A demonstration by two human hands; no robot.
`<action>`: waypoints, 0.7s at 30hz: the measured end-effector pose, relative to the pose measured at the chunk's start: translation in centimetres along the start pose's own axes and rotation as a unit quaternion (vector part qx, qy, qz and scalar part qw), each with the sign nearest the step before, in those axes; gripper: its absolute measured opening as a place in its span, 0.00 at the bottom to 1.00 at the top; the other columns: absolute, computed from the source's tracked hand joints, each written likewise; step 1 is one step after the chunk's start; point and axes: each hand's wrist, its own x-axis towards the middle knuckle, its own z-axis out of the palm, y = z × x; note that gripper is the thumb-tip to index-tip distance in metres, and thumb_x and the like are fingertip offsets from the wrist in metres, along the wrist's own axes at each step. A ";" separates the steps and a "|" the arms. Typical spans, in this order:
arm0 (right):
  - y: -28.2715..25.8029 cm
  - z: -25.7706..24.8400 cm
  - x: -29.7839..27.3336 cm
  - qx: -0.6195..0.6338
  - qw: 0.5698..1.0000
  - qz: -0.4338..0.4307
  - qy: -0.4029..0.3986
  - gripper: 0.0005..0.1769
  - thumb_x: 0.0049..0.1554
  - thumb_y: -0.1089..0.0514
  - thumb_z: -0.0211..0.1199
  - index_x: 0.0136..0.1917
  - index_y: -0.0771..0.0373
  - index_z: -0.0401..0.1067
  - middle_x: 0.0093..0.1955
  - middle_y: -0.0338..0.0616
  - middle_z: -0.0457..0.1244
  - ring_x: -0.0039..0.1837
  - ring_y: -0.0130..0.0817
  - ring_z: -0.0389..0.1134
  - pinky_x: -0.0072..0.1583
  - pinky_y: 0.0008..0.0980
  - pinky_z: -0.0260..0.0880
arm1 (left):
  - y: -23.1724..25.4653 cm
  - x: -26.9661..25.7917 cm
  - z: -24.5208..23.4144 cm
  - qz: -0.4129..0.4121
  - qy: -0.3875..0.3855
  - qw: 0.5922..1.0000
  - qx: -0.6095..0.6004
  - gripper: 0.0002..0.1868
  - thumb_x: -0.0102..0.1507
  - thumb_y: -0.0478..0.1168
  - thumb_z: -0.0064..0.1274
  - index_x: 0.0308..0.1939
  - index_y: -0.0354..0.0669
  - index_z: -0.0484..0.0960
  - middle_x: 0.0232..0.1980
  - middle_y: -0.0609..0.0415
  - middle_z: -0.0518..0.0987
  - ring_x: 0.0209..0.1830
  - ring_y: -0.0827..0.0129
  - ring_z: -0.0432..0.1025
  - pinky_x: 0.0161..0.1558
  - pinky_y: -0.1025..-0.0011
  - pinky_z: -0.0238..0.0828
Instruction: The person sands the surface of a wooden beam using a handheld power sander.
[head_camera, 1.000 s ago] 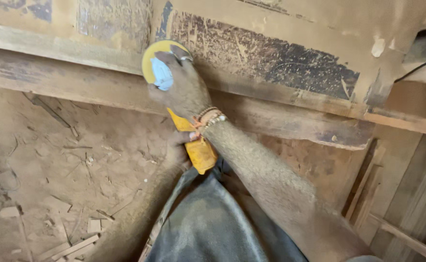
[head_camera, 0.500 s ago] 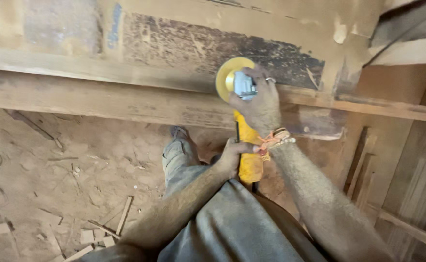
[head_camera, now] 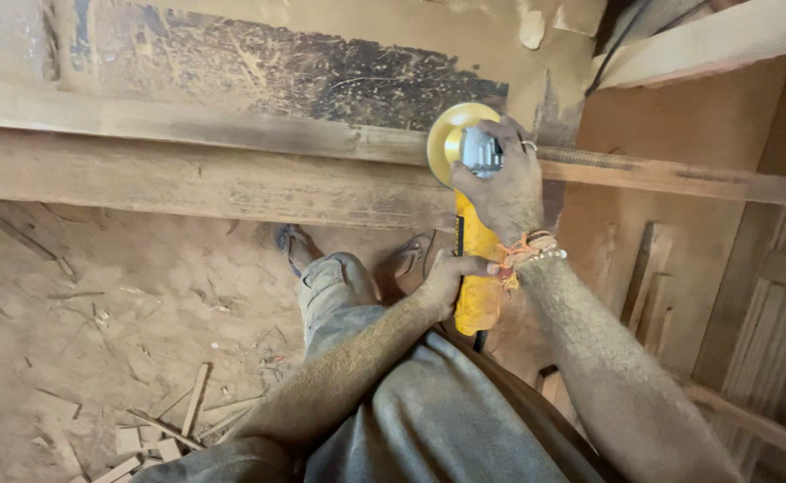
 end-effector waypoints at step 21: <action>-5.4 3.3 -1.5 0.258 0.953 0.144 -0.061 0.44 0.49 0.52 0.77 0.72 0.67 0.60 0.65 0.51 0.65 0.65 0.36 0.68 0.66 0.33 0.71 | 3.5 -5.5 -1.5 0.081 0.015 0.996 -0.038 0.28 0.49 0.32 0.60 0.54 0.30 0.77 0.41 0.45 0.82 0.37 0.59 0.79 0.42 0.61 0.81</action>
